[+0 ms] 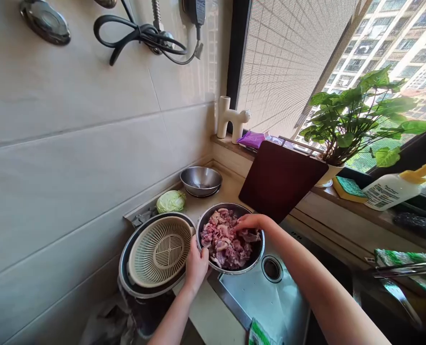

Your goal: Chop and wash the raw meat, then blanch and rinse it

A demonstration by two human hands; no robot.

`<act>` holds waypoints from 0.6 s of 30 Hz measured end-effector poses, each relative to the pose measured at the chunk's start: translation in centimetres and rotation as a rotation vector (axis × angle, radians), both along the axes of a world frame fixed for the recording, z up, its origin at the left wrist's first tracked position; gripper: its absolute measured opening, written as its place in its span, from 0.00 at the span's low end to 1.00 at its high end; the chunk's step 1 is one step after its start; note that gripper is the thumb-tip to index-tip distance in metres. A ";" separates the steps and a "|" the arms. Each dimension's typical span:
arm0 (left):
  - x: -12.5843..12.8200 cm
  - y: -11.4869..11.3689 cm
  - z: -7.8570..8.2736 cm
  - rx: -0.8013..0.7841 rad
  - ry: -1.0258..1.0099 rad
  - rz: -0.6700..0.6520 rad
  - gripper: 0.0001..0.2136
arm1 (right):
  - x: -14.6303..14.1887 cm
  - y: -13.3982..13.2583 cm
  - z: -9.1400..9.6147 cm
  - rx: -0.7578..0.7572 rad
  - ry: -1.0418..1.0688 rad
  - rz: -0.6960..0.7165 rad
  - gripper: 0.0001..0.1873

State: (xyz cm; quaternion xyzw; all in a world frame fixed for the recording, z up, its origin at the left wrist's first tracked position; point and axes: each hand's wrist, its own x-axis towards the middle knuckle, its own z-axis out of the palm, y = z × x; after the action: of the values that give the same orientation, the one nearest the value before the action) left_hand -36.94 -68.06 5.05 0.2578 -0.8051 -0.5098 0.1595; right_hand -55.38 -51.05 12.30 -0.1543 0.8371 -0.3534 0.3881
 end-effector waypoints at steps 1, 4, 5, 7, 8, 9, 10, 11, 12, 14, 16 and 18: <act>0.0 0.0 -0.1 -0.003 0.001 0.001 0.21 | 0.1 0.0 0.2 0.075 0.119 0.061 0.08; -0.1 0.0 -0.3 -0.010 0.012 -0.006 0.21 | 1.1 0.0 0.6 0.167 0.296 0.137 0.08; -0.1 0.0 -0.3 -0.010 0.010 -0.007 0.21 | 1.7 0.0 0.7 0.169 0.354 0.137 0.06; -0.1 0.0 -0.4 -0.006 -0.002 -0.002 0.21 | 3.0 0.1 0.9 0.185 0.468 0.136 0.04; -0.1 0.0 -0.4 -0.003 -0.011 0.004 0.21 | 3.7 0.2 1.2 0.198 0.515 0.134 0.05; -0.2 0.0 -0.4 0.000 -0.020 0.012 0.21 | 4.4 0.3 1.5 0.212 0.553 0.130 0.06; -0.2 0.0 -0.3 0.003 -0.027 0.016 0.21 | 4.9 0.4 2.0 0.226 0.581 0.125 0.07; -0.3 0.0 -0.2 0.004 -0.031 0.014 0.21 | 5.4 0.5 2.5 0.230 0.607 0.116 0.08; -0.4 -0.1 -0.1 0.004 -0.035 0.006 0.20 | 5.9 0.6 3.1 0.217 0.639 0.104 0.08; -0.5 -0.4 0.2 -0.004 -0.053 -0.019 0.19 | 6.9 0.8 4.1 0.131 0.734 0.066 0.11; -0.7 -0.9 0.4 -0.028 -0.088 -0.029 0.19 | 8.0 1.0 4.2 0.035 0.799 -0.004 0.13; -1.2 -1.5 0.4 -0.064 -0.118 -0.020 0.18 | 9.1 1.5 3.5 0.024 0.786 -0.080 0.12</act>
State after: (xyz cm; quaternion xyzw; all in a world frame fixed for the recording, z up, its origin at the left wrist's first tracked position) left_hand -38.09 -69.54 5.43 0.2740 -0.8315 -0.4694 0.1147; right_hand -46.28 -49.54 15.76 -0.2406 0.9313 -0.2724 0.0255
